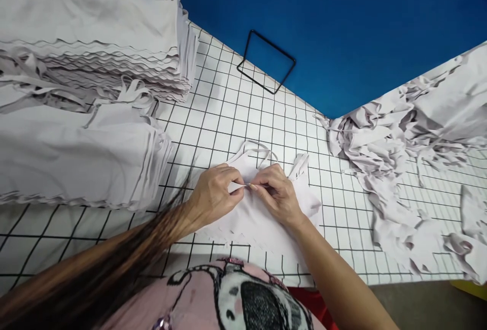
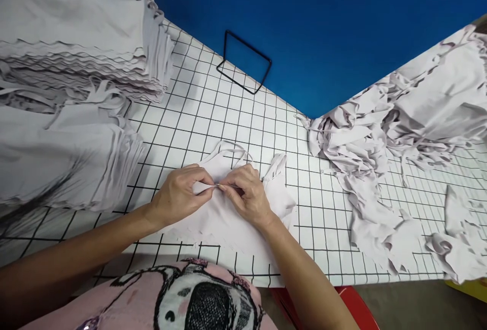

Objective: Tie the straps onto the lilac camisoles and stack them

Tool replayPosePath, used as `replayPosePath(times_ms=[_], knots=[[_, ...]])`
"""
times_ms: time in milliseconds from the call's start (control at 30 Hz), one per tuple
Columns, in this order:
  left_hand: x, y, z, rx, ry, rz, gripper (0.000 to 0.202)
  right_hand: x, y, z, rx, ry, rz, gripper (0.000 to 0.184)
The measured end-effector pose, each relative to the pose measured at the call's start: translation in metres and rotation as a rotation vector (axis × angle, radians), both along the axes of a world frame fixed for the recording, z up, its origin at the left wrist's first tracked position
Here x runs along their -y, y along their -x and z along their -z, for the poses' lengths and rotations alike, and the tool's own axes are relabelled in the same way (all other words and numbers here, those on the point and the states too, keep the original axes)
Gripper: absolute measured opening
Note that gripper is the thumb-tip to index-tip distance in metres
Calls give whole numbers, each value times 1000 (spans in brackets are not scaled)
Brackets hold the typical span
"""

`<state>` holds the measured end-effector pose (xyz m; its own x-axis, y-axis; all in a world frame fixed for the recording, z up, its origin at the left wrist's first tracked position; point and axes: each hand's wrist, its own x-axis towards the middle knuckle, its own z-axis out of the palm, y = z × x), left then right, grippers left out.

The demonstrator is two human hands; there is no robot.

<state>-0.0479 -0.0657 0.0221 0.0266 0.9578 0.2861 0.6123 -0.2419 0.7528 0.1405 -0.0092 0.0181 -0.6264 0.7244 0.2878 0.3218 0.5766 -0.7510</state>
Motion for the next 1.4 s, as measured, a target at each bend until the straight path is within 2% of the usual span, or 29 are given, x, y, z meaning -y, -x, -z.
replayPosePath(times_ms=[300,633,900,1167,1267,1400], knots=[[-2,-1,-1,47,58,-12,13,0,0,0,-23,-19,3,5],[-2,-1,1,38,25,9,13,0,1,0,50,-41,24,5],[-2,3,4,59,93,56,14,-2,-1,2,223,-354,-6,7],[0,3,5,17,12,74,13,2,-4,1,317,-612,-35,23],[0,2,3,23,-9,81,12,2,-6,1,279,-639,-23,23],[0,2,4,34,-25,79,12,2,-7,4,261,-573,-25,24]])
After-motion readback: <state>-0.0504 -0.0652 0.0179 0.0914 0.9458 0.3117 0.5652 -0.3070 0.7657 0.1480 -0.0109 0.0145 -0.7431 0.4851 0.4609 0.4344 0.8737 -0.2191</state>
